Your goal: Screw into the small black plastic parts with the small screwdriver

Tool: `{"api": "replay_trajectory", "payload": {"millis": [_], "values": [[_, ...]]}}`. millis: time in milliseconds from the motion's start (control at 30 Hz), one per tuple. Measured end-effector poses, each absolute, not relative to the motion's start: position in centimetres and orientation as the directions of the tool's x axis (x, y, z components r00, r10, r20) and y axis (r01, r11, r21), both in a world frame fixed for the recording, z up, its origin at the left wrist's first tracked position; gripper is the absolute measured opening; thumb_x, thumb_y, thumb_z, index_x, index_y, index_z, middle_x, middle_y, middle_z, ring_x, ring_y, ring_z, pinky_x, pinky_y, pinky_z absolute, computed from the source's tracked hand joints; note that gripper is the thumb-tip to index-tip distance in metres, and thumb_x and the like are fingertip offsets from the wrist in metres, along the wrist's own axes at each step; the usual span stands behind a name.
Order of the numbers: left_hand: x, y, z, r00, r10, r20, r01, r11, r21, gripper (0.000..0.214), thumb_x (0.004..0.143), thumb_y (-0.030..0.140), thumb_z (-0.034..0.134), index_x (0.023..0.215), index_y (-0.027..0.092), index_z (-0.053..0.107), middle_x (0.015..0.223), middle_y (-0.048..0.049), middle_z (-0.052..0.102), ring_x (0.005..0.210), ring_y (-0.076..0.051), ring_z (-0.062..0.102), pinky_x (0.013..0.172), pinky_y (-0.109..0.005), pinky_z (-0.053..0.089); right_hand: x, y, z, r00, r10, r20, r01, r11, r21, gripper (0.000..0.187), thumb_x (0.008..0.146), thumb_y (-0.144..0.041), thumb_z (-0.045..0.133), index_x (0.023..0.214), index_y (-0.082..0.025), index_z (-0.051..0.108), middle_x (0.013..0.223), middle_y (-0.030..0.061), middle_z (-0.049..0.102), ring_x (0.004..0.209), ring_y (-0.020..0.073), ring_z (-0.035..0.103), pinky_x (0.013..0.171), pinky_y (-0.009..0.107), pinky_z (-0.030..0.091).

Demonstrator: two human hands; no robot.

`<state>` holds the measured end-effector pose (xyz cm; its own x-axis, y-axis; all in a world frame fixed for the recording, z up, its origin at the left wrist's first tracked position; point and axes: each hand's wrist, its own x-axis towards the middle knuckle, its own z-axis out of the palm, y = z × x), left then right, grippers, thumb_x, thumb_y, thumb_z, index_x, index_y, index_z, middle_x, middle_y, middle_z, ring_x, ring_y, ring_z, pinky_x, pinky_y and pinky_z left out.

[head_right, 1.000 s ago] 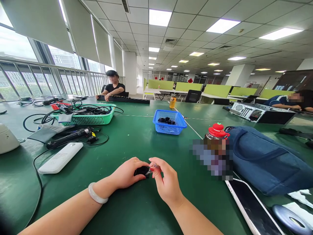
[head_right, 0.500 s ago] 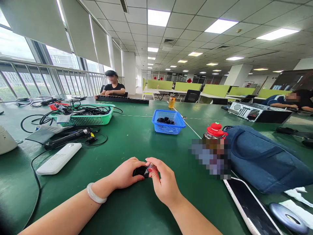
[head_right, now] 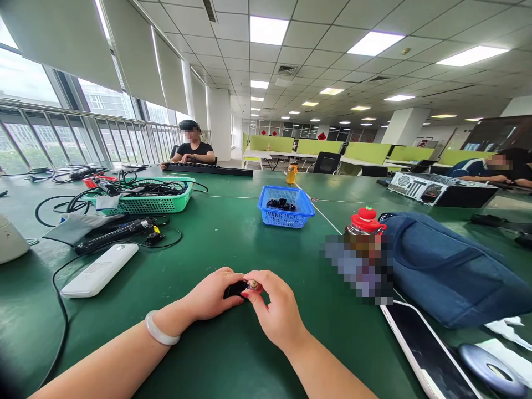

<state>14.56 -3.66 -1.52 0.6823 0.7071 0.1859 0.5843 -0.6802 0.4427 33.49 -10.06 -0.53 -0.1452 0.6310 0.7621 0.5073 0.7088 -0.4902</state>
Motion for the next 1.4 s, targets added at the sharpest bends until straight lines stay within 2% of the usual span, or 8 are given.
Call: {"api": "replay_trajectory", "payload": {"millis": [200,700,800,967,1200,1400], "values": [[14.6,-3.7,-1.4,0.680,0.711,0.182,0.589,-0.676,0.443,0.046,0.079,0.032,0.066,0.124,0.028,0.057,0.096,-0.0044,0.064,0.092,-0.022,0.057,0.081,-0.034,0.046,33.9,-10.1,-0.7,-0.056,0.606,0.794,0.531,0.691,-0.490,0.017,0.091,-0.021,0.054,0.106,-0.025,0.059,0.088,0.0033,0.069,0.076,0.0175,0.067,0.072,0.030,0.057],[14.5,-3.6,-1.6,0.683,0.703,0.197,0.557,-0.676,0.483,0.046,0.078,0.030,0.067,0.123,0.028,0.058,0.097,-0.0041,0.065,0.092,-0.021,0.057,0.082,-0.033,0.046,33.7,-10.0,-0.2,-0.144,0.698,0.702,0.478,0.670,-0.568,0.014,0.094,-0.018,0.045,0.102,-0.023,0.056,0.088,0.0024,0.068,0.074,0.0140,0.065,0.071,0.025,0.055],[14.5,-3.6,-1.6,0.685,0.702,0.197,0.560,-0.680,0.473,0.046,0.079,0.031,0.066,0.123,0.028,0.057,0.096,-0.0038,0.065,0.092,-0.021,0.057,0.082,-0.032,0.046,33.6,-10.0,0.1,-0.145,0.718,0.681,0.473,0.655,-0.590,0.012,0.094,-0.020,0.047,0.101,-0.023,0.056,0.086,0.0020,0.067,0.073,0.0143,0.065,0.071,0.025,0.055],[14.5,-3.5,-1.7,0.683,0.707,0.185,0.578,-0.678,0.454,0.045,0.080,0.035,0.066,0.123,0.028,0.058,0.095,-0.0043,0.064,0.093,-0.021,0.057,0.082,-0.033,0.046,33.5,-9.9,0.1,-0.106,0.715,0.691,0.521,0.632,-0.574,0.002,0.088,-0.025,0.058,0.087,-0.023,0.059,0.079,0.0006,0.065,0.068,0.0145,0.063,0.065,0.024,0.055],[14.6,-3.3,-2.0,0.685,0.706,0.181,0.583,-0.680,0.445,0.048,0.079,0.037,0.066,0.125,0.029,0.056,0.097,-0.0050,0.063,0.091,-0.021,0.057,0.081,-0.033,0.046,33.8,-10.5,-0.5,0.030,0.622,0.783,0.511,0.664,-0.546,0.008,0.091,-0.024,0.056,0.099,-0.023,0.057,0.086,0.0038,0.068,0.077,0.0171,0.066,0.071,0.028,0.056],[14.8,-3.6,-1.7,0.695,0.688,0.208,0.560,-0.700,0.444,0.035,0.081,0.036,0.063,0.114,0.025,0.060,0.090,-0.0034,0.063,0.088,-0.021,0.055,0.077,-0.031,0.045,32.6,-10.1,-0.5,-0.128,0.618,0.776,0.498,0.716,-0.488,0.022,0.090,-0.016,0.053,0.110,-0.026,0.058,0.090,0.0028,0.069,0.078,0.0161,0.067,0.074,0.029,0.057]]}}
